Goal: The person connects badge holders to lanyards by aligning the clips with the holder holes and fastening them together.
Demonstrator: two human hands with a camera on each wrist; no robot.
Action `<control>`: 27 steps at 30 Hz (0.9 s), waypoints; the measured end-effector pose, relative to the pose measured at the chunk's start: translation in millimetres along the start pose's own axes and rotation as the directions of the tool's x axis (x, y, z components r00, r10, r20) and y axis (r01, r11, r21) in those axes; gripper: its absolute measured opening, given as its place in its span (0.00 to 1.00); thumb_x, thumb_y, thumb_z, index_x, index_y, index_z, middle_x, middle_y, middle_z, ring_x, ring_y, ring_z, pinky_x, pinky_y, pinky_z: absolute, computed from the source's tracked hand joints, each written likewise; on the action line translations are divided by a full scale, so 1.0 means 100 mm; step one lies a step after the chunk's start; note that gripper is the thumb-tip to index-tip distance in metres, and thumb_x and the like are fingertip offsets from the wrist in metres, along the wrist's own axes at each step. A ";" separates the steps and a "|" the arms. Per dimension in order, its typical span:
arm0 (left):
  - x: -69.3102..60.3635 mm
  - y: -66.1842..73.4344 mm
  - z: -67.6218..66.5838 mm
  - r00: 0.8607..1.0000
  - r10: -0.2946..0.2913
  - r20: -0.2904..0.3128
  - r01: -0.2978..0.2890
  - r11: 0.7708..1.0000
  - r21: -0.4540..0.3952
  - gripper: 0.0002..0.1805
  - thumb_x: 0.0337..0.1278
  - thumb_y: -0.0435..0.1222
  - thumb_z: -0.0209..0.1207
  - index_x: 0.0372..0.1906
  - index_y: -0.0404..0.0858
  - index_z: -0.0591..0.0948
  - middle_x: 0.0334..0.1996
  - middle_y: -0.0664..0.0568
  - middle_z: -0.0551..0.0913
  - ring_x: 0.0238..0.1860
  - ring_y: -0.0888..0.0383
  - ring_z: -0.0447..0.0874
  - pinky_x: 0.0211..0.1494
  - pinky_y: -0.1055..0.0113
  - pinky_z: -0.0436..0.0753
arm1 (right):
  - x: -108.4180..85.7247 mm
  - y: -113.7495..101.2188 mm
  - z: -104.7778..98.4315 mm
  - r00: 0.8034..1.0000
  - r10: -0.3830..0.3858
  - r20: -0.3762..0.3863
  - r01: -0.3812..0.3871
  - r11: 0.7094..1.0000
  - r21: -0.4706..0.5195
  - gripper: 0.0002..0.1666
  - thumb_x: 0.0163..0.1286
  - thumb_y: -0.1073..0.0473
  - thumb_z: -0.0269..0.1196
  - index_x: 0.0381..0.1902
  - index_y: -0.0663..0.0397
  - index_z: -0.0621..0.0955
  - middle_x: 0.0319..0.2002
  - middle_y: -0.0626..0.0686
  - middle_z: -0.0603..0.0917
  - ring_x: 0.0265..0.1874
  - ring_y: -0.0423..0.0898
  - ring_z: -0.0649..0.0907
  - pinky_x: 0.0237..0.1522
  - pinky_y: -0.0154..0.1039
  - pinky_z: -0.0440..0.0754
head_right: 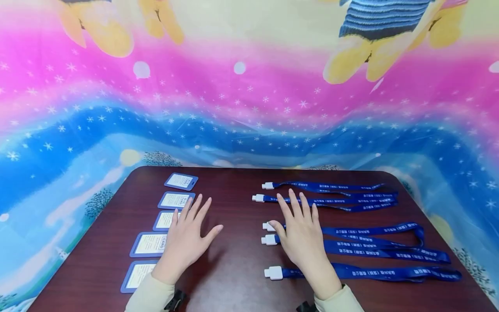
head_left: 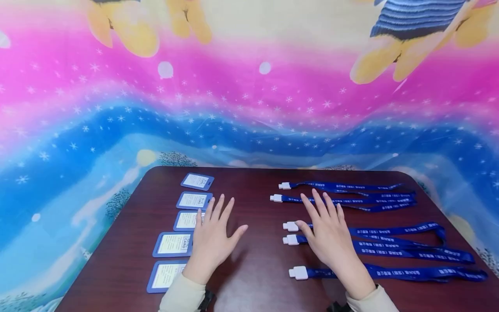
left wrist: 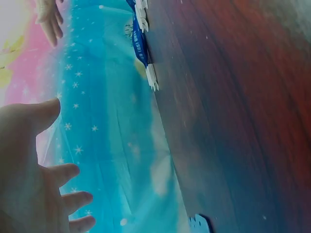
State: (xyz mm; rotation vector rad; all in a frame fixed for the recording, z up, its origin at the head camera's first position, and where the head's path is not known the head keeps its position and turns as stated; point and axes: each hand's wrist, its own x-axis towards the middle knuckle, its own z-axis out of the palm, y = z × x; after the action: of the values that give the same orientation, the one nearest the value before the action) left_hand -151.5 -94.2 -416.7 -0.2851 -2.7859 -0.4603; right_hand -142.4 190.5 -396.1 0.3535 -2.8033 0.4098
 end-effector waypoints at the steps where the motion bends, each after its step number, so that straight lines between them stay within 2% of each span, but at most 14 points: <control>1: 0.01 -0.01 -0.01 1.000 0.002 -0.004 -0.002 1.000 0.000 0.44 0.60 0.65 0.55 0.77 0.49 0.62 0.76 0.46 0.59 0.76 0.42 0.49 0.73 0.37 0.47 | 0.00 0.00 0.00 1.000 -0.006 -0.011 0.007 1.000 0.005 0.43 0.72 0.43 0.60 0.78 0.45 0.58 0.77 0.61 0.53 0.75 0.64 0.49 0.70 0.67 0.44; 7: 0.02 -0.06 -0.02 0.999 0.037 -0.002 -0.037 0.999 -0.017 0.44 0.59 0.63 0.57 0.76 0.49 0.63 0.76 0.46 0.58 0.76 0.42 0.49 0.73 0.36 0.48 | -0.02 -0.03 -0.04 0.999 -0.032 -0.030 0.032 0.999 0.018 0.43 0.71 0.43 0.61 0.78 0.44 0.58 0.77 0.60 0.55 0.76 0.62 0.49 0.71 0.65 0.45; 14: -0.03 -0.25 -0.13 0.998 0.052 0.026 -0.051 0.999 -0.005 0.43 0.60 0.61 0.58 0.76 0.49 0.63 0.76 0.46 0.58 0.76 0.42 0.49 0.72 0.36 0.49 | -0.11 -0.03 -0.06 0.995 -0.089 0.045 0.086 0.994 0.064 0.41 0.71 0.46 0.63 0.77 0.42 0.61 0.75 0.56 0.60 0.75 0.59 0.53 0.70 0.65 0.52; 18: -0.14 -0.35 -0.22 0.996 0.074 0.053 -0.071 0.996 -0.047 0.41 0.60 0.58 0.61 0.75 0.48 0.65 0.75 0.47 0.60 0.76 0.43 0.52 0.72 0.36 0.52 | -0.18 -0.01 -0.07 0.992 -0.106 0.070 0.098 0.989 0.111 0.40 0.70 0.47 0.64 0.76 0.41 0.63 0.74 0.55 0.63 0.74 0.59 0.58 0.68 0.66 0.56; 21: -0.26 -0.41 -0.27 0.993 0.098 0.061 -0.094 0.993 -0.065 0.39 0.59 0.55 0.63 0.74 0.48 0.67 0.74 0.48 0.63 0.75 0.44 0.55 0.71 0.36 0.55 | -0.25 0.00 -0.08 0.991 -0.117 0.072 0.109 0.988 0.107 0.38 0.71 0.45 0.63 0.76 0.39 0.64 0.73 0.54 0.66 0.72 0.58 0.62 0.67 0.65 0.59; 27: -0.47 -0.51 -0.36 0.989 0.139 0.058 -0.139 0.990 -0.014 0.37 0.59 0.54 0.64 0.72 0.50 0.70 0.73 0.51 0.65 0.74 0.45 0.59 0.68 0.35 0.61 | -0.38 0.02 -0.08 0.986 -0.157 0.054 0.152 0.985 0.085 0.36 0.70 0.45 0.64 0.73 0.42 0.69 0.70 0.51 0.71 0.68 0.55 0.69 0.64 0.62 0.67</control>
State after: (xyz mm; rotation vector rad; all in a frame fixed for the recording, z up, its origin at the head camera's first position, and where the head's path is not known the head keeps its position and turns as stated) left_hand -110.1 -161.2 -413.7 -0.4991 -2.7974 -0.4381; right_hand -105.2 202.1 -401.2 0.6065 -2.7979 0.4854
